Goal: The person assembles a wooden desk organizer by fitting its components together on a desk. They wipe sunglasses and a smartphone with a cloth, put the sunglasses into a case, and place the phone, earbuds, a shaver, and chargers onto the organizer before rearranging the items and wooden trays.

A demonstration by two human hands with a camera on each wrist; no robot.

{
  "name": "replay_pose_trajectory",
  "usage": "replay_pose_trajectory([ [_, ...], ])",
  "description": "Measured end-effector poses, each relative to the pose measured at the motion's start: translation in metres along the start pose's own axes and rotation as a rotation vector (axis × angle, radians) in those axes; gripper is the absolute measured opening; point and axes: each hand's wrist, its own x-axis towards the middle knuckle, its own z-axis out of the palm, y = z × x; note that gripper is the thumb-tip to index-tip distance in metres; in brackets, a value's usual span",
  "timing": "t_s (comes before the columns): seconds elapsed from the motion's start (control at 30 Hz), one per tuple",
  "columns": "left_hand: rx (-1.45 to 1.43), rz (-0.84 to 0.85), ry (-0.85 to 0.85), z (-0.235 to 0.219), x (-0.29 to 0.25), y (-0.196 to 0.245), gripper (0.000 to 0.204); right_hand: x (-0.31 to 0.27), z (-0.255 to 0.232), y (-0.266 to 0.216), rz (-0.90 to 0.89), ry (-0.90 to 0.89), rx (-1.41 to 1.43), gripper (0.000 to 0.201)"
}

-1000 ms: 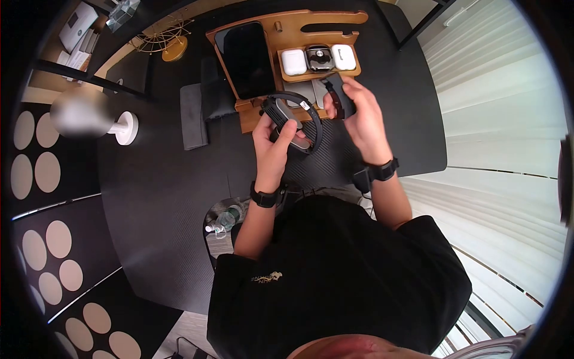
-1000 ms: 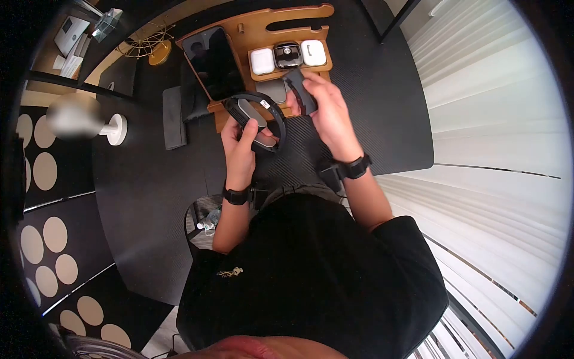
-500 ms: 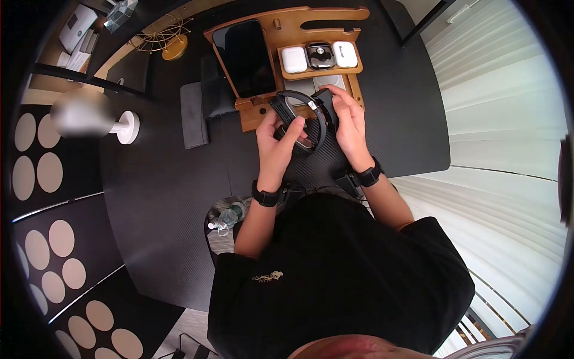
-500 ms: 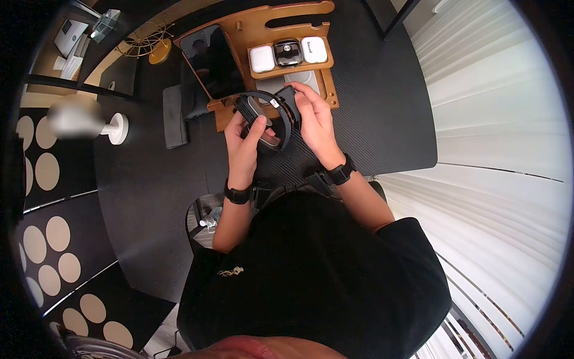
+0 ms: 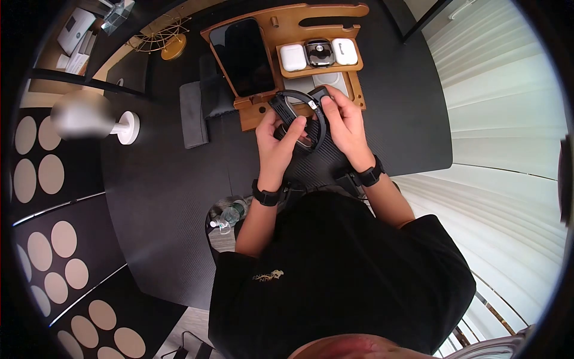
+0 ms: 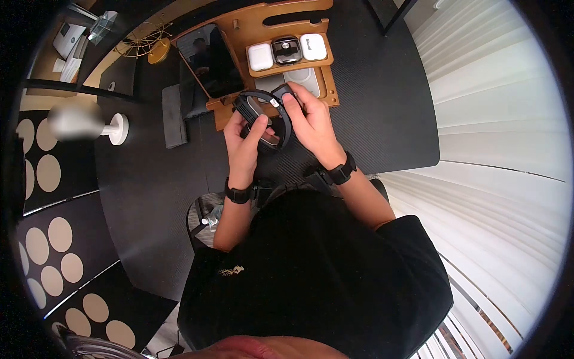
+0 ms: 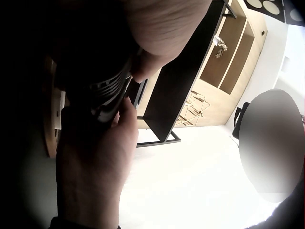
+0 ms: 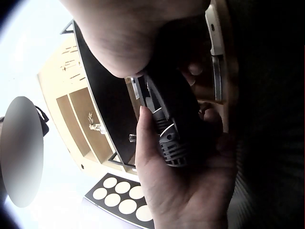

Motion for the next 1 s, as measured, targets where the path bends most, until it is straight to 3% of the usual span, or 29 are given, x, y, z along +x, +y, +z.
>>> replay_pose_trajectory([
  [0.13,-0.005,0.003,-0.011,0.000,-0.001,0.000,0.024,-0.001,0.007,-0.006,-0.060,0.088,0.165,0.032],
  [0.23,0.001,0.020,-0.011,0.000,-0.001,0.000,0.024,-0.002,0.005,-0.011,-0.086,0.073,0.039,0.032],
  [0.63,-0.008,0.043,-0.024,-0.002,-0.002,-0.004,0.034,-0.004,0.005,-0.033,-0.076,0.002,0.009,0.034],
  [1.0,0.011,0.087,-0.046,-0.001,-0.003,-0.001,0.020,-0.006,0.005,-0.033,-0.070,0.015,0.005,0.038],
])
